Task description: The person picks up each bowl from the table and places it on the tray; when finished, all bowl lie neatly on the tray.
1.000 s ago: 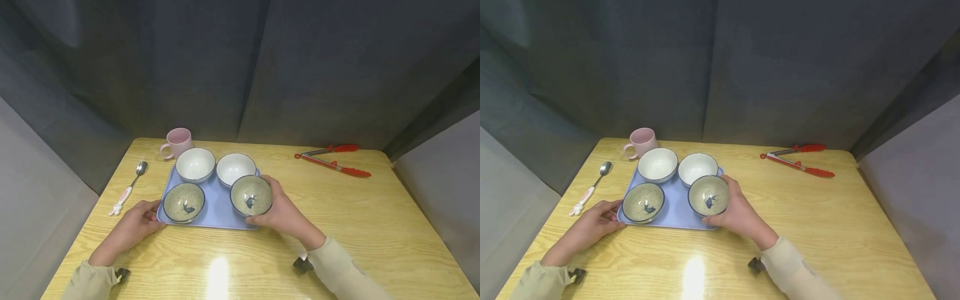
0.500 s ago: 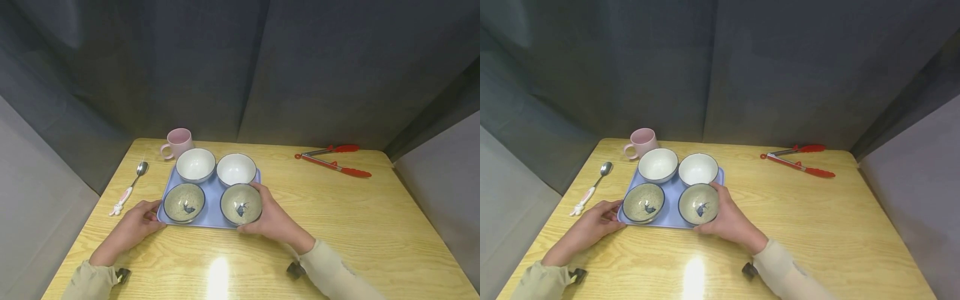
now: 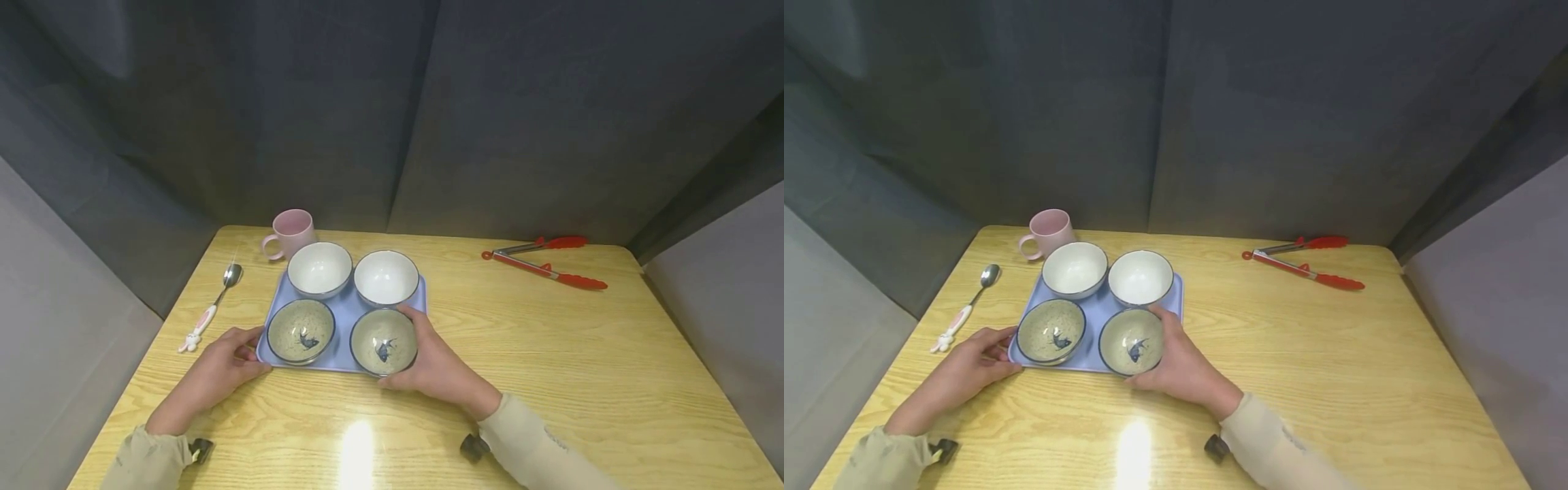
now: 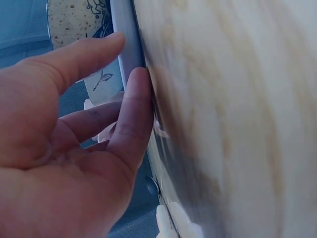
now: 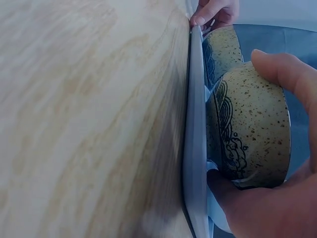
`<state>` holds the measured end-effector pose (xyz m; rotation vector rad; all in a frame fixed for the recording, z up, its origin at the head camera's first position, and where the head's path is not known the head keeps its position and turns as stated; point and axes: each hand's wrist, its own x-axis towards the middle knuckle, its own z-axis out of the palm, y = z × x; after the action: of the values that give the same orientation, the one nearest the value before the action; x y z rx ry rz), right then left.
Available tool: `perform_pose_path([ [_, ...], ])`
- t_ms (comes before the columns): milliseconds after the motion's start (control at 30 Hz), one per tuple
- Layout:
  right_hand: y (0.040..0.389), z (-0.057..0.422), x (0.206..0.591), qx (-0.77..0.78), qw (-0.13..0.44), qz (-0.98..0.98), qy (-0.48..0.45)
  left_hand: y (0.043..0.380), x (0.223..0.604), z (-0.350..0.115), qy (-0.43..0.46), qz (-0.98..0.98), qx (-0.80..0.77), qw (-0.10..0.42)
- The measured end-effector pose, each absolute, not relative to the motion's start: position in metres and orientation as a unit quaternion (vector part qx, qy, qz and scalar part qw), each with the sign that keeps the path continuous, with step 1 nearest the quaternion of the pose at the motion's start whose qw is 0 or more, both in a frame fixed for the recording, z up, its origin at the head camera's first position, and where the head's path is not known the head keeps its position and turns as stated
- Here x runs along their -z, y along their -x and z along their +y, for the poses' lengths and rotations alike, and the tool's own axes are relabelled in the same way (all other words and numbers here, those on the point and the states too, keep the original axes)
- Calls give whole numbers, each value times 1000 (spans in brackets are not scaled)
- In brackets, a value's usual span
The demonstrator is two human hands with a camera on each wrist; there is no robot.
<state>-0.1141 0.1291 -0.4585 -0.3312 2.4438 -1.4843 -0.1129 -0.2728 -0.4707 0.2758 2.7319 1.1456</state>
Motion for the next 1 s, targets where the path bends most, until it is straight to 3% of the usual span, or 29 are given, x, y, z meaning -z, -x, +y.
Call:
perform_pose_path([
  [1000, 114, 116, 461, 510, 140, 843, 97, 113, 471, -274, -91, 916, -381, 90],
])
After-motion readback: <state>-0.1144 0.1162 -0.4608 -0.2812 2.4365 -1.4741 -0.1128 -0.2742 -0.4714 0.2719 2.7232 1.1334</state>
